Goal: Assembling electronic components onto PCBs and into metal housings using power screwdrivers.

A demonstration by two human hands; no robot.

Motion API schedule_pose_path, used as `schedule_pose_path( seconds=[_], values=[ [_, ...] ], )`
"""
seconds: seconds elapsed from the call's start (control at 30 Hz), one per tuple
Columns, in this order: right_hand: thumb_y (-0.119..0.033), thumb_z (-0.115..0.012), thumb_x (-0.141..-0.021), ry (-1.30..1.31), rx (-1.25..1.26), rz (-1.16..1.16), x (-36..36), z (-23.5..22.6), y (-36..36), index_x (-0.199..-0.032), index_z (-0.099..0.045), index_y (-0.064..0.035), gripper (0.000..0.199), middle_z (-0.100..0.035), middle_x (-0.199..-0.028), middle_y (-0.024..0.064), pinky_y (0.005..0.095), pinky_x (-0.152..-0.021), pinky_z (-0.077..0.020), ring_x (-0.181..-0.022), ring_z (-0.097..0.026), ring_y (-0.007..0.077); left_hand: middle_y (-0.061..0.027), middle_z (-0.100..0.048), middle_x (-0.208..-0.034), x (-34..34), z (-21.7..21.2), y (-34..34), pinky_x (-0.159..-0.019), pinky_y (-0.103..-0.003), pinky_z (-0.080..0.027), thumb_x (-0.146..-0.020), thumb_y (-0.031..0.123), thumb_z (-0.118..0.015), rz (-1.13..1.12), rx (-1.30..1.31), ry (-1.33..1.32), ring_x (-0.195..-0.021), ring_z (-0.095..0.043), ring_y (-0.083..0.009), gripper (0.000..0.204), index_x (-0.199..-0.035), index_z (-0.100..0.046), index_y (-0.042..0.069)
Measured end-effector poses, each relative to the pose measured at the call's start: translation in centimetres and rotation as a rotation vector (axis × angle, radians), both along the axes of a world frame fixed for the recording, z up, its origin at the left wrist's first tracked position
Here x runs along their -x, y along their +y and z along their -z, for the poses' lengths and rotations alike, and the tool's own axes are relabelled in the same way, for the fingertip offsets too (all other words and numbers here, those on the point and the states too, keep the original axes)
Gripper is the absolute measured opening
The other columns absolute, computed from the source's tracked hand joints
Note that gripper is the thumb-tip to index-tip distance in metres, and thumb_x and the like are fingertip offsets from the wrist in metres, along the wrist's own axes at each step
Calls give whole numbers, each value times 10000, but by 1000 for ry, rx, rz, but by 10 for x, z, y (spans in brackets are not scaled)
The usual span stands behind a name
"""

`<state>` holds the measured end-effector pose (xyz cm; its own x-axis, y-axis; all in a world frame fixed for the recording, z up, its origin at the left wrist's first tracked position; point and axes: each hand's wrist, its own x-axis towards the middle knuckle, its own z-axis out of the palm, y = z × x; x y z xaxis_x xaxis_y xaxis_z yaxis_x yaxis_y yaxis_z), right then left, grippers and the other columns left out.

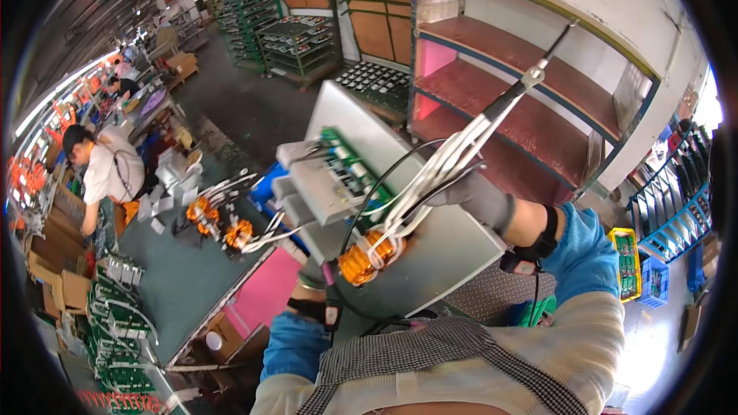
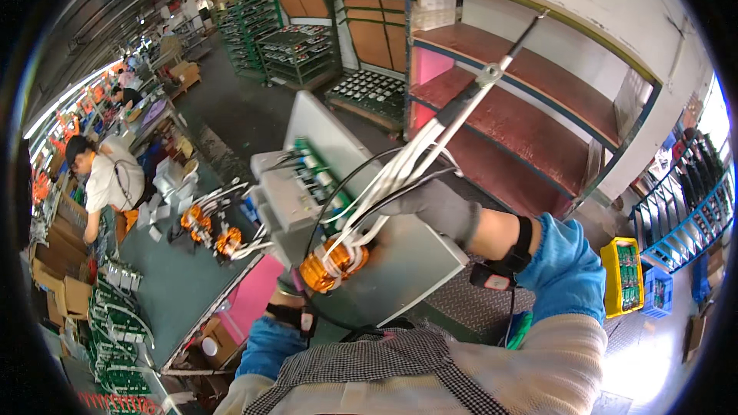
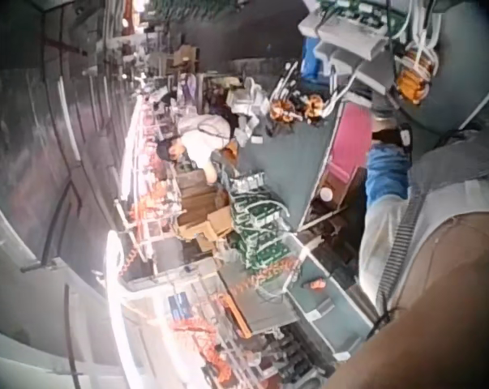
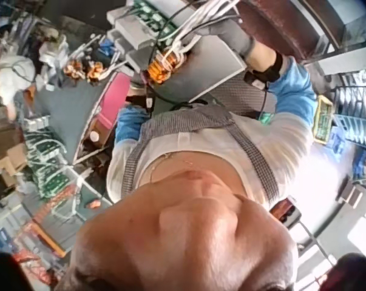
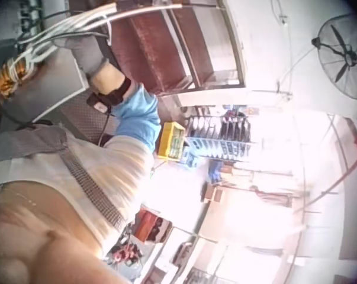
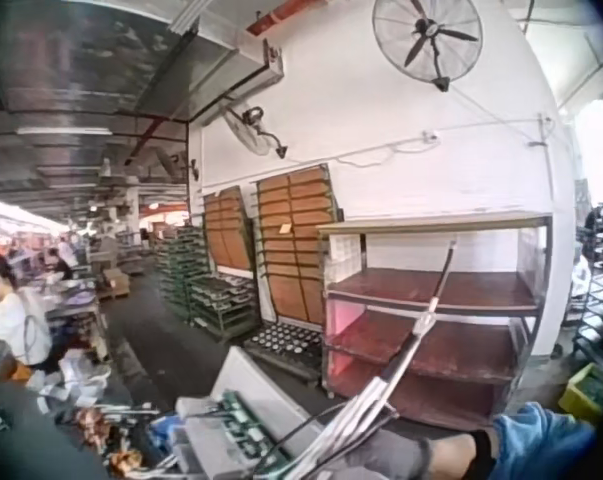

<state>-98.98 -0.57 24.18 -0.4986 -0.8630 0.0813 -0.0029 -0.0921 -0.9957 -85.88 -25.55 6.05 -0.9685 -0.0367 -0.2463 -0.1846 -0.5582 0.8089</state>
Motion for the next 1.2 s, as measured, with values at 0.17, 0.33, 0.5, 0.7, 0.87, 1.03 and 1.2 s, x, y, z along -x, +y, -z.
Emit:
schedule_pose_path(
  seconds=[0.17,0.33,0.5,0.7,0.87,1.03,1.2],
  values=[
    [38,-625,-836,-13,-30,308,95,3,28,-1169,-634,28,333,-679,-1087,111,336,-883,-517,-992,-654,226,-112,-643,-1112,160,6,28,-821,-363,-564,-968,150,-550,257,-56,6,-940,-638,-215,237,-1174,-549,32],
    [20,-640,-837,-366,219,356,191,-9,17,-1127,-655,14,290,-693,-1031,92,332,-823,-542,-914,-668,204,-108,-646,-1109,289,35,22,-822,-359,-568,-970,159,-557,378,-105,2,-935,-639,-208,226,-1162,-554,39],
    [15,-632,-849,331,-92,506,290,-26,-21,-1015,-673,34,172,-679,-971,64,319,-843,-511,-892,-646,207,-114,-648,-1119,383,78,-32,-831,-363,-568,-976,142,-542,247,-250,-126,-958,-640,-225,208,-1157,-561,41],
    [-14,-642,-832,291,-224,688,477,-44,-32,-1016,-682,15,191,-685,-957,64,312,-741,-524,-839,-642,170,-116,-655,-1133,401,169,-115,-837,-359,-568,-989,135,-517,-43,-416,-393,-1007,-642,-240,169,-1101,-592,34],
    [-27,-646,-824,150,5,794,673,-47,-56,-969,-677,-20,148,-670,-905,38,299,-747,-507,-788,-612,154,-94,-687,-1016,403,258,-196,-782,-355,-567,-932,167,-604,-103,859,44,-900,-662,-263,160,-1032,-655,53],
    [-152,-619,-861,473,-306,1052,900,-25,-94,-1065,-658,-8,252,-662,-978,64,341,-841,-488,-903,-606,212,-102,-662,-1013,371,272,-273,-861,-365,-504,-954,220,-504,-560,-504,4,-986,-614,-261,233,-1087,-635,82],
    [-246,-533,-922,887,-618,1046,1097,6,-115,-1118,-642,23,350,-677,-1035,93,356,-856,-495,-958,-628,239,-88,-589,-1003,345,230,-265,-850,-318,-480,-947,221,-438,-1029,-291,-290,-1002,-553,-257,156,-917,-565,135]
  ],
)
